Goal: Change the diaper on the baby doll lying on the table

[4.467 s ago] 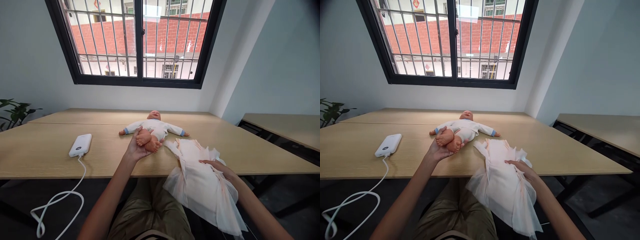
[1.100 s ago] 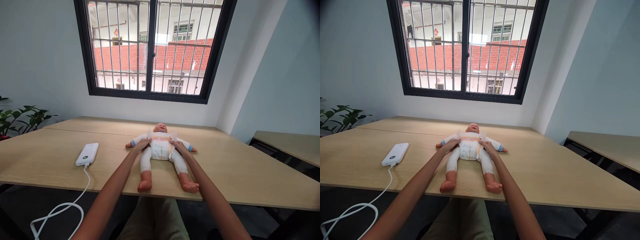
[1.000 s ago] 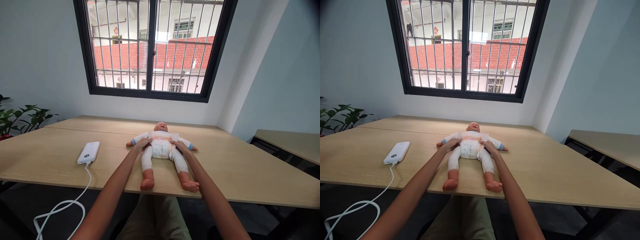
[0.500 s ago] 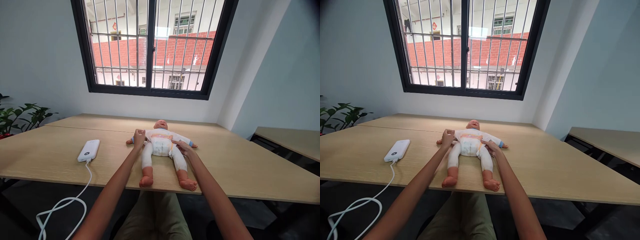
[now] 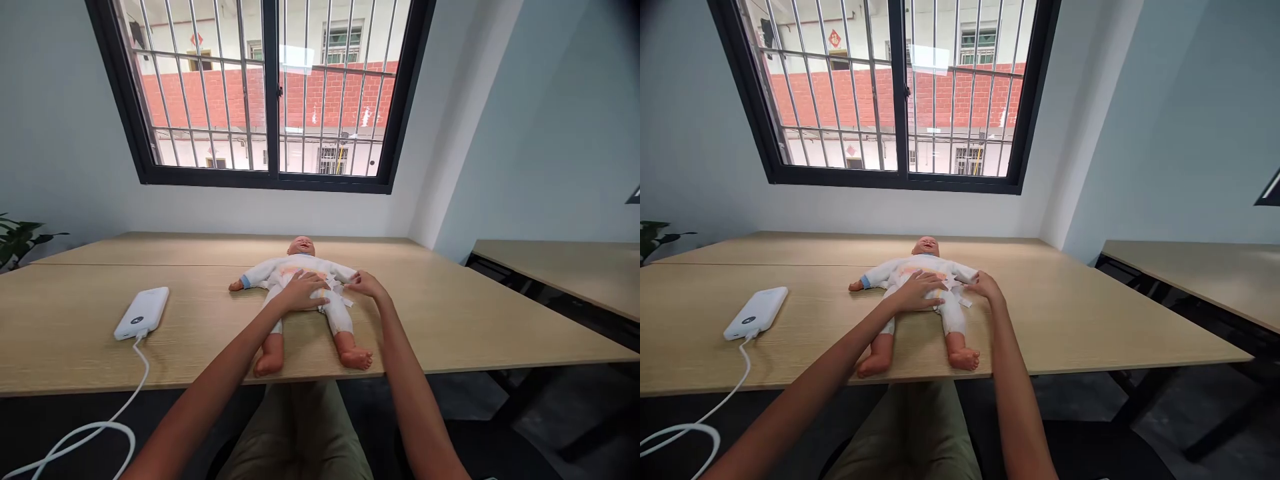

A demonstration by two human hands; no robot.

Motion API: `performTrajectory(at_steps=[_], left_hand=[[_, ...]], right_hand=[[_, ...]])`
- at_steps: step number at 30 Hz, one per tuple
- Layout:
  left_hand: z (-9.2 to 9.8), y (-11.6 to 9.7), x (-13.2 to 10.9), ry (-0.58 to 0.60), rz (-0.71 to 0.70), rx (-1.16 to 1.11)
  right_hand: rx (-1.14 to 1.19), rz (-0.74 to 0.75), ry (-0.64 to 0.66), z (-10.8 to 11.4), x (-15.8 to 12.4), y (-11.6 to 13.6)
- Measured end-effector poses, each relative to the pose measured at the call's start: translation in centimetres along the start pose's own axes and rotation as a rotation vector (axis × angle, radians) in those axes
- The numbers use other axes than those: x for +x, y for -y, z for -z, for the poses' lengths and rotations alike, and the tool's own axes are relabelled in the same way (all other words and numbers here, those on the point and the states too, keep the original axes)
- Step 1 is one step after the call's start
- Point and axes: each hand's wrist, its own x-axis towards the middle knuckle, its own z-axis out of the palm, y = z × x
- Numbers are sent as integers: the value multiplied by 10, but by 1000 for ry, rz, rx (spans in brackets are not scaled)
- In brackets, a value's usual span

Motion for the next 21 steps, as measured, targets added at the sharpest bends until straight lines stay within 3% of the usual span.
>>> performTrajectory(at_steps=[6,12,15,21], left_hand=[[-4,1,-8,5,32,45],[-7,-1,-7,-8,52,89],[-7,-3,-6,12,48,101],[-10,-5,-1,73,22,134]], right_hand=[[89,-53,145,-11,3,-12],[203,-73,215,-19,5,-4],[386,-95,260,-14,-1,3],[710,-140,185,-4,-11,22]])
